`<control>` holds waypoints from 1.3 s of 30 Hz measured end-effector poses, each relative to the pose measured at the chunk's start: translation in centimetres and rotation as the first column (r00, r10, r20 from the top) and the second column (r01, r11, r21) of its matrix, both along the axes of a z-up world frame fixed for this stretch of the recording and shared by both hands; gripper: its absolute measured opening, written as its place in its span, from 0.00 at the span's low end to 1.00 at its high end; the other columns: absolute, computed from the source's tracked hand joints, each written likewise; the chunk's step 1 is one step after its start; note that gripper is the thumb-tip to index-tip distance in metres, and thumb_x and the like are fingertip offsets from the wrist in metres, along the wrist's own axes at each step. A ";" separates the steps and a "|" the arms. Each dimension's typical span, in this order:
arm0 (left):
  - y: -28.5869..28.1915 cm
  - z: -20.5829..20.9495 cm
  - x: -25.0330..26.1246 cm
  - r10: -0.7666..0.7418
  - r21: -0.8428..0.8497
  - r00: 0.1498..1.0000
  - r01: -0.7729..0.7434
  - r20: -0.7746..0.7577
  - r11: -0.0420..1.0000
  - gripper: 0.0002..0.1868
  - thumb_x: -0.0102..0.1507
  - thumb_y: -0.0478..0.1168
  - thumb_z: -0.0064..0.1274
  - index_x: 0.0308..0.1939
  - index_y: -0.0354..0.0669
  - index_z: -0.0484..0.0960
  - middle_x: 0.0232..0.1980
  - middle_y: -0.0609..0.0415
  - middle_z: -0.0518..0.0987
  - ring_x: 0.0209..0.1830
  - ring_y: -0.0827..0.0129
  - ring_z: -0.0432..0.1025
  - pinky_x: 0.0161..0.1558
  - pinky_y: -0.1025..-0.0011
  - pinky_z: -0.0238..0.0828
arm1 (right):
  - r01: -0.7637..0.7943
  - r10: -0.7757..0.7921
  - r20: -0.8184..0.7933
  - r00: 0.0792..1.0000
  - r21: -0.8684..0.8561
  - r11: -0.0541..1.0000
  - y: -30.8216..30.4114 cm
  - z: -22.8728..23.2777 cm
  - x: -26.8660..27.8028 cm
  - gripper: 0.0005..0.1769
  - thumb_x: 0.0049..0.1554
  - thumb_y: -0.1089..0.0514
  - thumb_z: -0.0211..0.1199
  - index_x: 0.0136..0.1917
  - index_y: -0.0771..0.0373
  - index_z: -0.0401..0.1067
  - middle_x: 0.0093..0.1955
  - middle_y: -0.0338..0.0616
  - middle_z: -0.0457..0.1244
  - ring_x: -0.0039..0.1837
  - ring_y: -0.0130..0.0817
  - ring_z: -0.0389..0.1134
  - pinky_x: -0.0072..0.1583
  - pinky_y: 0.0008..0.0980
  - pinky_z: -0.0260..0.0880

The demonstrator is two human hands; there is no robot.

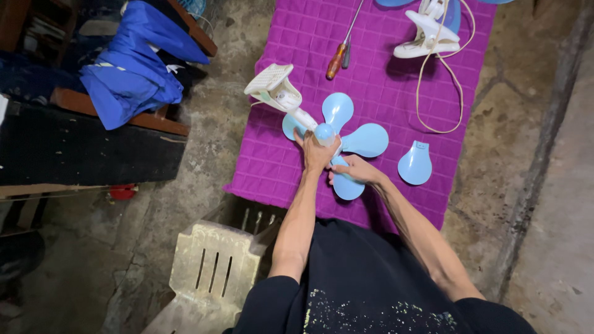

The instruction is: The person disassembles a small electric fan on a purple mat. They remove the fan blades one by one, then detach the front grille and motor housing, and finally use a screwdriver to loosen a screw on the fan's neck.

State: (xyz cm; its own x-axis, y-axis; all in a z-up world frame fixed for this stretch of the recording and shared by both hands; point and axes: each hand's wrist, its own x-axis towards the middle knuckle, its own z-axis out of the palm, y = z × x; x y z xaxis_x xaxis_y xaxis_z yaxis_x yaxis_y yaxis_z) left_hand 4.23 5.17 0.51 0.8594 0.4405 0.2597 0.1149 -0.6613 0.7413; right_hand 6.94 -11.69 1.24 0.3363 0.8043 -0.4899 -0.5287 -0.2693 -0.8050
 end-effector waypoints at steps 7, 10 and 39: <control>-0.2 0.6 -0.1 0.002 0.013 0.998 -0.001 -0.059 1.000 0.15 0.56 0.52 0.61 0.29 0.44 0.84 0.32 0.47 0.82 0.48 0.49 0.75 0.76 0.34 0.35 | 0.213 -0.216 -0.048 0.975 -0.070 0.975 0.8 -1.7 -2.2 0.17 0.64 0.59 0.54 0.62 0.71 0.70 0.48 0.48 0.71 0.50 0.40 0.75 0.55 0.41 0.76; -0.1 0.8 -0.4 -0.002 -0.022 0.999 0.001 -0.048 1.000 0.16 0.56 0.52 0.61 0.30 0.44 0.84 0.31 0.47 0.82 0.48 0.50 0.75 0.76 0.34 0.35 | 0.128 -0.129 -0.033 0.991 -0.021 0.992 0.3 -1.9 -1.8 0.16 0.65 0.59 0.54 0.61 0.72 0.70 0.48 0.49 0.70 0.51 0.40 0.75 0.55 0.40 0.76; -0.4 3.3 -0.1 -0.091 -0.052 0.996 0.090 -0.022 0.995 0.14 0.54 0.51 0.61 0.32 0.44 0.86 0.32 0.50 0.84 0.48 0.51 0.77 0.76 0.36 0.32 | 0.317 -0.321 -0.094 0.942 -0.053 0.947 0.6 0.1 -3.5 0.16 0.64 0.58 0.55 0.60 0.70 0.69 0.48 0.49 0.70 0.51 0.42 0.75 0.54 0.42 0.76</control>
